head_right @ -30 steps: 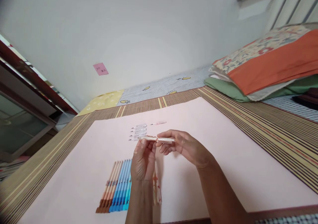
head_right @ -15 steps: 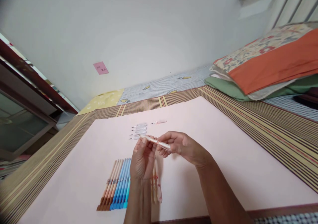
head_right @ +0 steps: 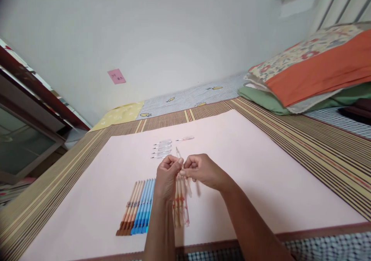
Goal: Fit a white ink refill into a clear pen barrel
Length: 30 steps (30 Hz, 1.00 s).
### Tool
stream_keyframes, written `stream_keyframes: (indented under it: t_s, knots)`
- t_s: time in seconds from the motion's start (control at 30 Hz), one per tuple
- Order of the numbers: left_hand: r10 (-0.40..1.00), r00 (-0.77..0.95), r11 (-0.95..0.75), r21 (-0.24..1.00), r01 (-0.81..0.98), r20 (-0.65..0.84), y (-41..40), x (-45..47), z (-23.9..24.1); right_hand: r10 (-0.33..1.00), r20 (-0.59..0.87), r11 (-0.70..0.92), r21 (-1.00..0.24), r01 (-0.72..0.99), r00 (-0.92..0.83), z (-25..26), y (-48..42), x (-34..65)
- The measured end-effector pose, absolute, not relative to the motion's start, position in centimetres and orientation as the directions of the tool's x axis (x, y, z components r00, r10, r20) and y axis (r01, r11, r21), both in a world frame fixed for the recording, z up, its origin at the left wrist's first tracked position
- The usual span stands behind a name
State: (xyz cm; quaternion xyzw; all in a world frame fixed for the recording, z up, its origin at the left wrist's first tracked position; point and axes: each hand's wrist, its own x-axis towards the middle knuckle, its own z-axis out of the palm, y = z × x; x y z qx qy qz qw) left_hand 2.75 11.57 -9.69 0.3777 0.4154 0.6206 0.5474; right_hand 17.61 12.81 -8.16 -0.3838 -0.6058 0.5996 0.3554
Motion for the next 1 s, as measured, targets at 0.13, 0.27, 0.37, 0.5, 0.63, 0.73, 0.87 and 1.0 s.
stream_keyframes:
  t_s: [0.13,0.27,0.37,0.5,0.63,0.73,0.87,1.0]
  knots:
    - [0.975,-0.220,-0.063,0.957,-0.282,-0.001,11.4,1.0,-8.8,0.882,-0.124,-0.055,-0.985,0.162,-0.454,-8.7,12.0,18.1]
    - [0.910,-0.413,-0.181,0.870,-0.460,-0.029,10.7,-2.7,-7.4,0.861,-0.219,-0.089,-0.954,0.288,-0.459,-9.7,10.4,18.8]
    - [0.874,-0.481,-0.240,0.795,-0.557,-0.073,10.2,-4.9,-7.2,0.845,-0.307,-0.141,-0.917,0.372,-0.437,-10.9,9.5,18.6]
    - [0.872,-0.474,-0.234,0.747,-0.622,-0.121,9.9,-5.7,-7.6,0.885,-0.309,-0.149,-0.896,0.418,-0.348,-12.5,9.2,17.8]
    - [0.879,-0.453,-0.208,0.734,-0.647,-0.150,10.0,-5.5,-8.0,0.918,-0.289,-0.155,-0.892,0.425,-0.270,-13.0,9.3,16.8]
    - [0.878,-0.449,-0.196,0.728,-0.656,-0.168,10.1,-5.4,-8.1,0.917,-0.322,-0.187,-0.868,0.460,-0.234,-12.9,9.2,16.1]
    - [0.883,-0.439,-0.189,0.733,-0.654,-0.164,10.2,-5.3,-8.2,0.909,-0.356,-0.207,-0.837,0.507,-0.216,-12.8,9.1,15.7]
    - [0.891,-0.416,-0.165,0.724,-0.670,-0.182,10.2,-5.0,-8.1,0.907,-0.361,-0.206,-0.829,0.520,-0.216,-12.7,9.0,15.7]
